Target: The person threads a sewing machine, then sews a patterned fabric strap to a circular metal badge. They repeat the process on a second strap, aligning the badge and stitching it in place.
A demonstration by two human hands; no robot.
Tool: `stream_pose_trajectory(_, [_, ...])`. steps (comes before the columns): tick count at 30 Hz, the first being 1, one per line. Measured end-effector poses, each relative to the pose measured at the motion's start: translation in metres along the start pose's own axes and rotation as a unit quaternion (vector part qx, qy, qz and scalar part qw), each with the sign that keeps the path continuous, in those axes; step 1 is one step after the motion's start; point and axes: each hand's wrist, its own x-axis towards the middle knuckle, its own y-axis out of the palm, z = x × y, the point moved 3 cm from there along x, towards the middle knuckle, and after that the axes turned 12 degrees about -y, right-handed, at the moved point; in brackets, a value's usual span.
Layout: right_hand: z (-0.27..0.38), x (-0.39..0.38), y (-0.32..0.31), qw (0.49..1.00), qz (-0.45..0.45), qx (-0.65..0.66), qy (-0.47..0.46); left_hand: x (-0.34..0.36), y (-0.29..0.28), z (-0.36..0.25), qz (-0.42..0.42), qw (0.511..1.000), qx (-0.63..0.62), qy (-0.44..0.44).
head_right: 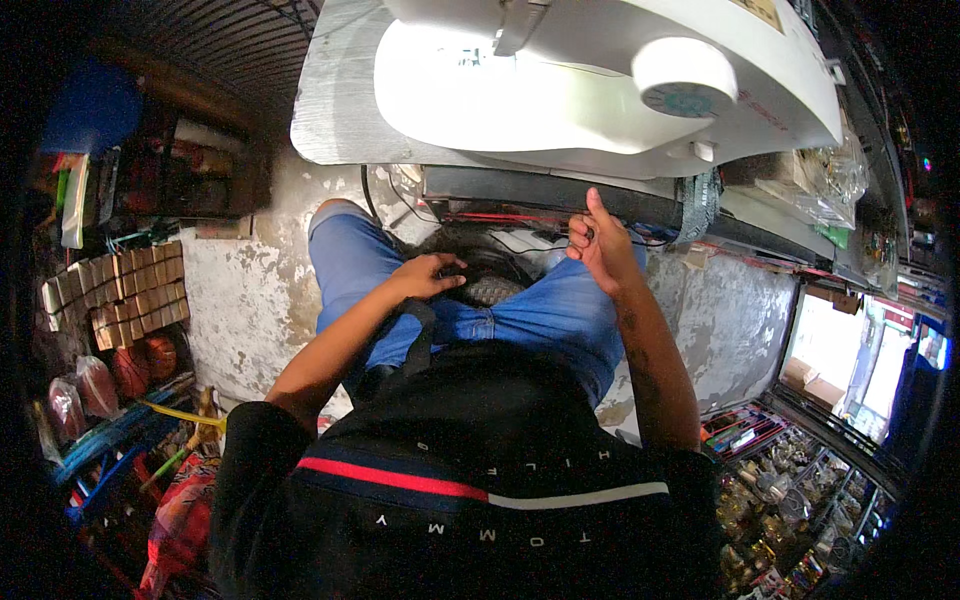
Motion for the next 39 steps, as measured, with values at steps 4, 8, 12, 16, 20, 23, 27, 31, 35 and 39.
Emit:
stream_pose_trajectory(4, [-0.001, -0.004, 0.002, 0.999, -0.026, -0.035, 0.0, 0.003, -0.001, -0.003, -0.007, 1.0, 0.008, -0.001])
stream_pose_trajectory(8, [0.001, -0.003, 0.002, 0.998, -0.017, -0.055, -0.004, 0.003, -0.006, -0.002, -0.018, 1.0, 0.005, 0.023])
stream_pose_trajectory(12, [0.001, -0.002, 0.001, 0.998, -0.049, -0.027, 0.0, 0.007, -0.003, 0.004, -0.014, 0.999, 0.012, 0.027])
stream_pose_trajectory(16, [0.004, -0.005, 0.007, 0.997, -0.064, -0.039, -0.012, 0.014, -0.003, 0.009, 0.006, 1.0, 0.014, 0.016])
stream_pose_trajectory(20, [0.002, -0.005, 0.004, 0.999, -0.021, -0.034, -0.018, 0.015, -0.007, 0.004, 0.014, 1.0, 0.009, 0.015])
stream_pose_trajectory(23, [-0.006, -0.002, -0.011, 0.998, -0.036, -0.047, 0.031, -0.003, -0.025, -0.019, 0.022, 0.998, -0.028, 0.052])
stream_pose_trajectory(27, [-0.001, -0.014, -0.021, 0.936, 0.062, -0.341, -0.059, -0.087, -0.08, -0.092, 0.053, 0.985, -0.047, 0.16])
stream_pose_trajectory(31, [0.028, -0.055, -0.002, 0.852, 0.037, -0.404, -0.332, -0.155, -0.169, -0.139, -0.221, 0.925, -0.251, 0.183])
stream_pose_trajectory(35, [0.096, -0.069, 0.002, 0.701, -0.184, -0.4, -0.56, -0.11, -0.2, -0.17, -0.48, 0.82, -0.188, 0.25])
stream_pose_trajectory(39, [0.125, -0.047, 0.003, 0.671, -0.217, -0.422, -0.569, -0.064, -0.191, -0.173, -0.464, 0.811, -0.243, 0.261])
